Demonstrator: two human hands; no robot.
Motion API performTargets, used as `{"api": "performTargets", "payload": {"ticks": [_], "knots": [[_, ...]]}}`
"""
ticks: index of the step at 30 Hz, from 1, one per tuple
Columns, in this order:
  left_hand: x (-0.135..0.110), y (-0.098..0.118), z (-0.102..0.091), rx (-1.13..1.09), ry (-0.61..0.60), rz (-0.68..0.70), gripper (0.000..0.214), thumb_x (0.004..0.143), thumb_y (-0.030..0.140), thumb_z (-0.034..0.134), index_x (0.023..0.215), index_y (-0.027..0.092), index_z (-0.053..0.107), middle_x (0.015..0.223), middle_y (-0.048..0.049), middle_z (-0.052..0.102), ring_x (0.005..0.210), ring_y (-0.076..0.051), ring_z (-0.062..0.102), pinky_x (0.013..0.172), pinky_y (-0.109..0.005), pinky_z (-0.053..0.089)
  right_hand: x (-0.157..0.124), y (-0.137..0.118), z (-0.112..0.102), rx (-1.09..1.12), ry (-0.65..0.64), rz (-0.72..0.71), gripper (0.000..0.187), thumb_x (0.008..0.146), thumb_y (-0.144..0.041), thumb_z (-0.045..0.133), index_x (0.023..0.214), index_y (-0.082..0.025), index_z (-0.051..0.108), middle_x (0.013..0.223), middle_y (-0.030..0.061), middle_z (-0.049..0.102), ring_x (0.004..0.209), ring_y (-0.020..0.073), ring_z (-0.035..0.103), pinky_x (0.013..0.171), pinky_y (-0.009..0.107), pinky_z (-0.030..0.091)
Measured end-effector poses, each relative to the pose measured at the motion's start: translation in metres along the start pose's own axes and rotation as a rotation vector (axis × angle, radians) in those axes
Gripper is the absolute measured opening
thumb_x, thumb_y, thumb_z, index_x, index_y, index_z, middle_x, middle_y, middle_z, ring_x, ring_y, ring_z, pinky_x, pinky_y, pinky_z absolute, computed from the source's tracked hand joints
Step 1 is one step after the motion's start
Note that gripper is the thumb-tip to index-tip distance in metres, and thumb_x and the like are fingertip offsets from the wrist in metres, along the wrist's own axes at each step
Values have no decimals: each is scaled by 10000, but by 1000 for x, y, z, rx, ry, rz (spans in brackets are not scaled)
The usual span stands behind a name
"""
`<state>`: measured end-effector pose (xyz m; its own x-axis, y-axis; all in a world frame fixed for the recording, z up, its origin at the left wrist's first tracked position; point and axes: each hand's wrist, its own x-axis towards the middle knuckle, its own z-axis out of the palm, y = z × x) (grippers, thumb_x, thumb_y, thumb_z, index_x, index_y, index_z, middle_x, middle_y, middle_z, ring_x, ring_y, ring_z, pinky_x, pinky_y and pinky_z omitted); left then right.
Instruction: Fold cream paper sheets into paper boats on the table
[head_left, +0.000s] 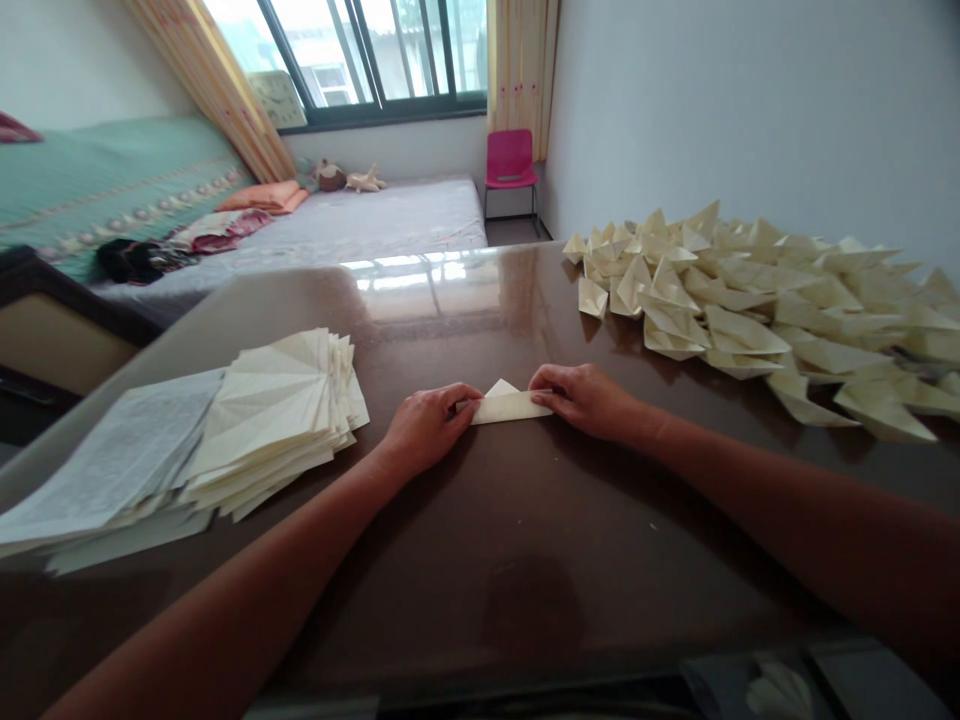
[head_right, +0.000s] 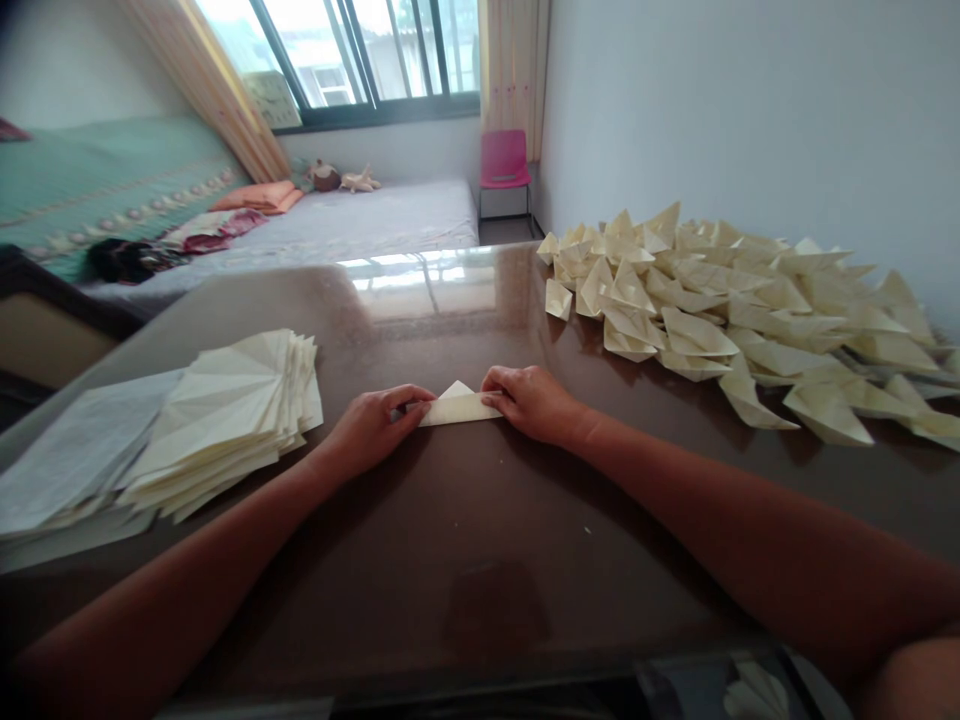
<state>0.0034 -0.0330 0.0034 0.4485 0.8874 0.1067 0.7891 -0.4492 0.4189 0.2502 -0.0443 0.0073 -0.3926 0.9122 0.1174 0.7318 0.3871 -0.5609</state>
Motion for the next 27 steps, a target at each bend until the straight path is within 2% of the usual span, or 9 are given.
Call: {"api": "performTargets", "payload": {"ticks": [8, 16, 19, 23, 25, 27], "knots": [[0, 4, 1, 98, -5, 54, 293, 911, 360, 429, 1081, 293, 658, 997, 9, 691, 733, -154, 621, 708, -251, 431, 2, 3, -1, -6, 31, 57, 143, 833, -323, 607, 868, -187, 635, 743, 13, 679, 663, 134, 595, 600, 218, 379], [-2, 2, 6, 227, 0, 112, 307, 950, 348, 381, 1156, 305, 605, 935, 4, 610, 732, -140, 593, 705, -253, 437, 1, 1, 5, -199, -2, -51, 82, 862, -233, 522, 897, -192, 584, 776, 12, 646, 665, 131, 556, 617, 226, 336], [-4, 4, 6, 291, 10, 132, 325, 963, 345, 373, 1220, 322, 570, 985, -13, 585, 795, -151, 583, 698, -258, 447, -1, -2, 6, -262, -23, -88, 85, 877, -221, 491, 875, -198, 573, 817, 10, 633, 675, 128, 540, 615, 232, 316], [-4, 9, 6, 386, 88, 300, 365, 946, 278, 455, 1294, 375, 511, 1225, -40, 527, 1115, -224, 476, 848, -328, 438, -1, -4, 5, -331, -46, -76, 94, 899, -250, 477, 890, -211, 562, 834, 1, 626, 687, 133, 541, 594, 245, 293], [-4, 12, 5, 410, 42, 423, 370, 941, 254, 477, 1291, 370, 517, 1257, -34, 527, 1165, -228, 434, 912, -356, 415, -2, -6, 4, -376, -59, -63, 104, 910, -273, 479, 912, -218, 567, 854, 3, 630, 697, 138, 543, 586, 253, 288], [-3, 15, 4, 418, -52, 492, 367, 947, 253, 471, 1302, 336, 510, 1212, -35, 560, 1118, -205, 461, 911, -338, 423, -4, -11, 2, -464, -43, -76, 113, 913, -278, 493, 931, -219, 588, 926, 25, 632, 774, 161, 552, 601, 265, 295]]}}
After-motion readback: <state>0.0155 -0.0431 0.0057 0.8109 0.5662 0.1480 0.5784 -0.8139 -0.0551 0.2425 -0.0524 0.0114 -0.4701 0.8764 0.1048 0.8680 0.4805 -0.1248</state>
